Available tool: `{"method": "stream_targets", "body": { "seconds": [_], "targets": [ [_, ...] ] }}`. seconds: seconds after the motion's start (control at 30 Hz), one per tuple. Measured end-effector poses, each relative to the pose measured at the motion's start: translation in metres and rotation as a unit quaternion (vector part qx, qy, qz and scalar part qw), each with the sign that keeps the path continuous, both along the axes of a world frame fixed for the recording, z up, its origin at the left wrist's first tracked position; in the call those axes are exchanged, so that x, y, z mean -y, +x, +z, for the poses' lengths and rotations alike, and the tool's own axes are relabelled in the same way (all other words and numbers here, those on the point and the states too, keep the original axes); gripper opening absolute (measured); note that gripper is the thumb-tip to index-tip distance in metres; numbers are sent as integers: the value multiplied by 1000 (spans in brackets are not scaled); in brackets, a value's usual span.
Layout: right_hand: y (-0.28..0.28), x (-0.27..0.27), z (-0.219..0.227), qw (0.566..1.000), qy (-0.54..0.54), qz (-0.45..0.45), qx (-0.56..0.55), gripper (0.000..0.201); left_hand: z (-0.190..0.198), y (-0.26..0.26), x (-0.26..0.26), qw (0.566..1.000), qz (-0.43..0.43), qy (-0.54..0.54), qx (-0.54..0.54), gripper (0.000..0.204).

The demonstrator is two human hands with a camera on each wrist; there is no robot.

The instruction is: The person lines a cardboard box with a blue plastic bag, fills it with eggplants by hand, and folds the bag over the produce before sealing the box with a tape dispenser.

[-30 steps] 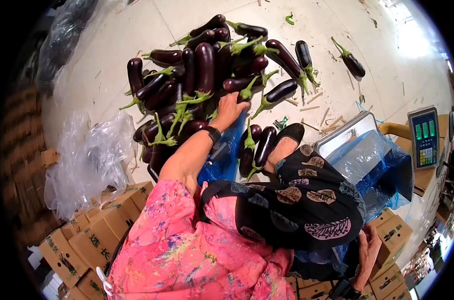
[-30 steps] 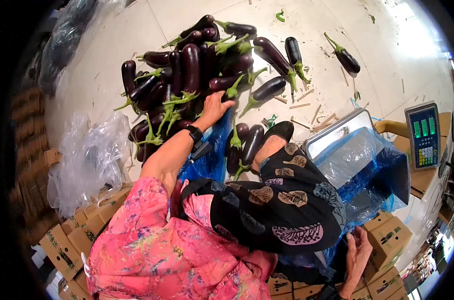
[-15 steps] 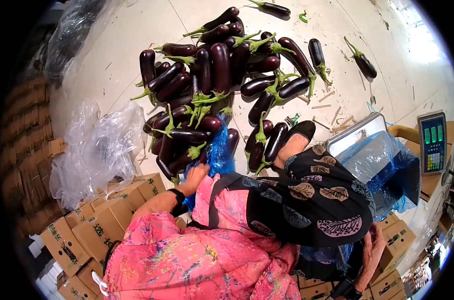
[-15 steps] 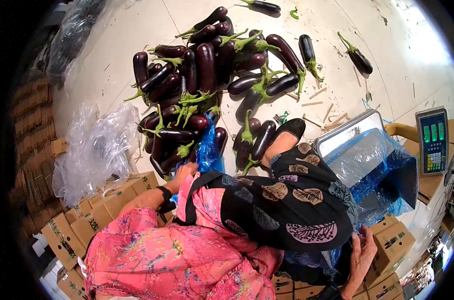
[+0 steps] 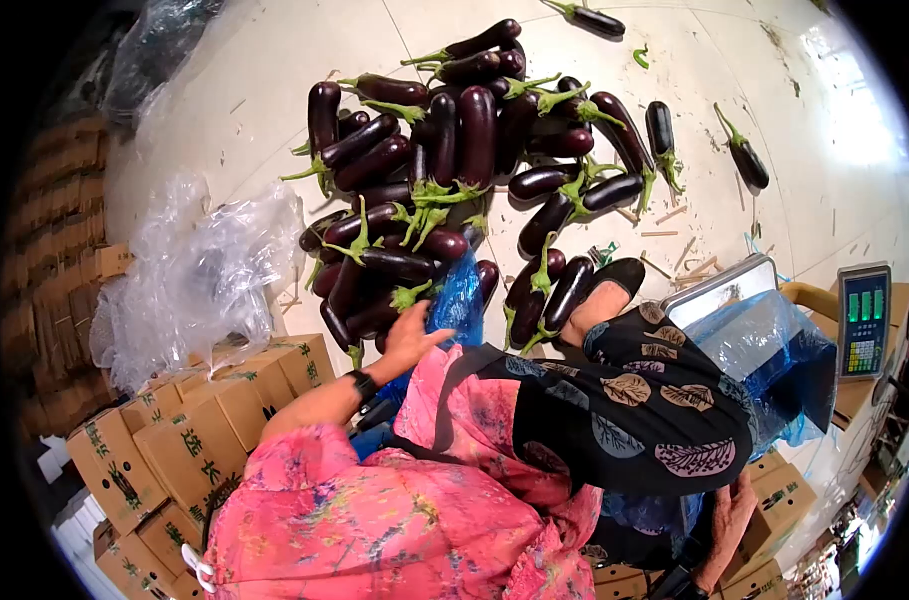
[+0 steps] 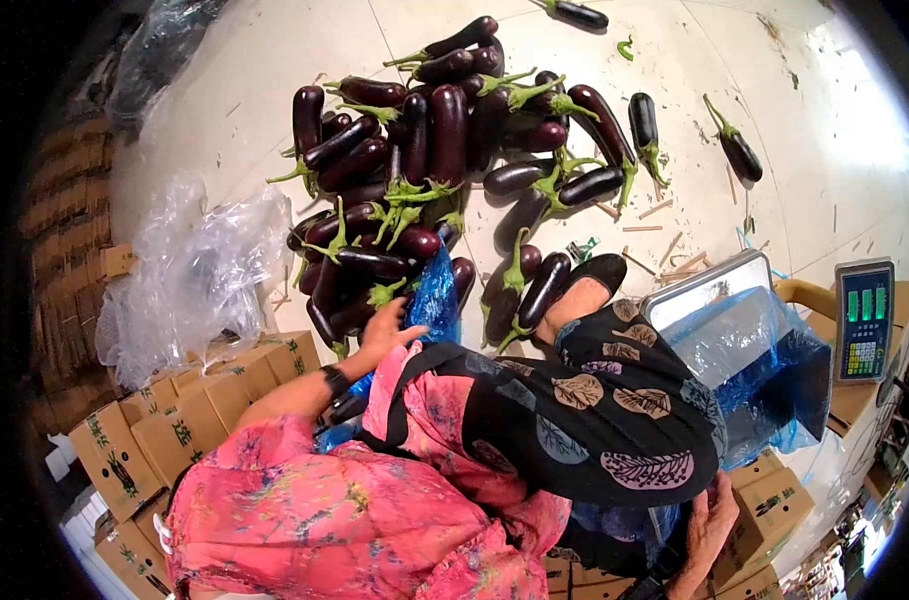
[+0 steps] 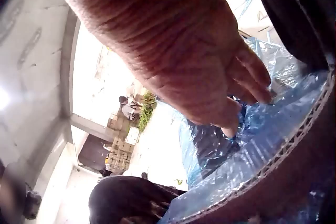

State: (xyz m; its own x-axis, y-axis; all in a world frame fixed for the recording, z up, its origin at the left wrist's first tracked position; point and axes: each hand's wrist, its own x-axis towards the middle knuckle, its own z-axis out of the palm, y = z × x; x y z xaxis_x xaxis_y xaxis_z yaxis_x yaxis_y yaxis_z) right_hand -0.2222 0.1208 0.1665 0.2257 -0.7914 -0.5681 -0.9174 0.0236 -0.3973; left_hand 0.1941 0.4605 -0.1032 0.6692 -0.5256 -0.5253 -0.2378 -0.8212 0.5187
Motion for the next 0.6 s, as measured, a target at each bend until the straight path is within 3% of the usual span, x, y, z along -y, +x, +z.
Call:
{"method": "stream_targets", "body": {
  "seconds": [0.03,0.1,0.2,0.23,0.27,0.3,0.47,0.5,0.53,0.57,0.6],
  "targets": [
    [3,-1,0,1000,-3,-5,15,31,-24,-2,8,995,-48,-55,69,65],
    [2,-1,4,1000,-9,-7,5,31,-47,-4,11,999,-30,12,13,46],
    [-6,-8,9,999,-12,-11,-30,31,-67,-12,-48,992,-110,-51,-40,31],
    [-9,-8,8,1000,-11,-17,-24,32,-43,-17,-70,954,-296,48,-27,25],
    [-11,-8,5,1000,-11,-24,-16,33,-21,-22,-97,921,-347,121,-131,25],
    [-12,-7,2,1000,-6,-4,-17,32,-66,-41,-185,863,-461,158,-132,21],
    [-25,-5,-18,992,-50,117,8,32,-11,-10,-173,847,-412,327,-81,16],
    [-17,-4,-15,993,-41,106,17,32,1,-1,-166,841,-399,359,-70,15],
    [-3,-2,-8,995,-34,92,26,32,3,2,-140,933,-295,205,9,21],
    [6,-1,-3,996,-28,76,33,33,2,1,-101,979,-178,38,87,30],
    [8,-1,-1,997,-28,61,26,34,7,6,-60,991,-127,20,31,40]
  ]
}}
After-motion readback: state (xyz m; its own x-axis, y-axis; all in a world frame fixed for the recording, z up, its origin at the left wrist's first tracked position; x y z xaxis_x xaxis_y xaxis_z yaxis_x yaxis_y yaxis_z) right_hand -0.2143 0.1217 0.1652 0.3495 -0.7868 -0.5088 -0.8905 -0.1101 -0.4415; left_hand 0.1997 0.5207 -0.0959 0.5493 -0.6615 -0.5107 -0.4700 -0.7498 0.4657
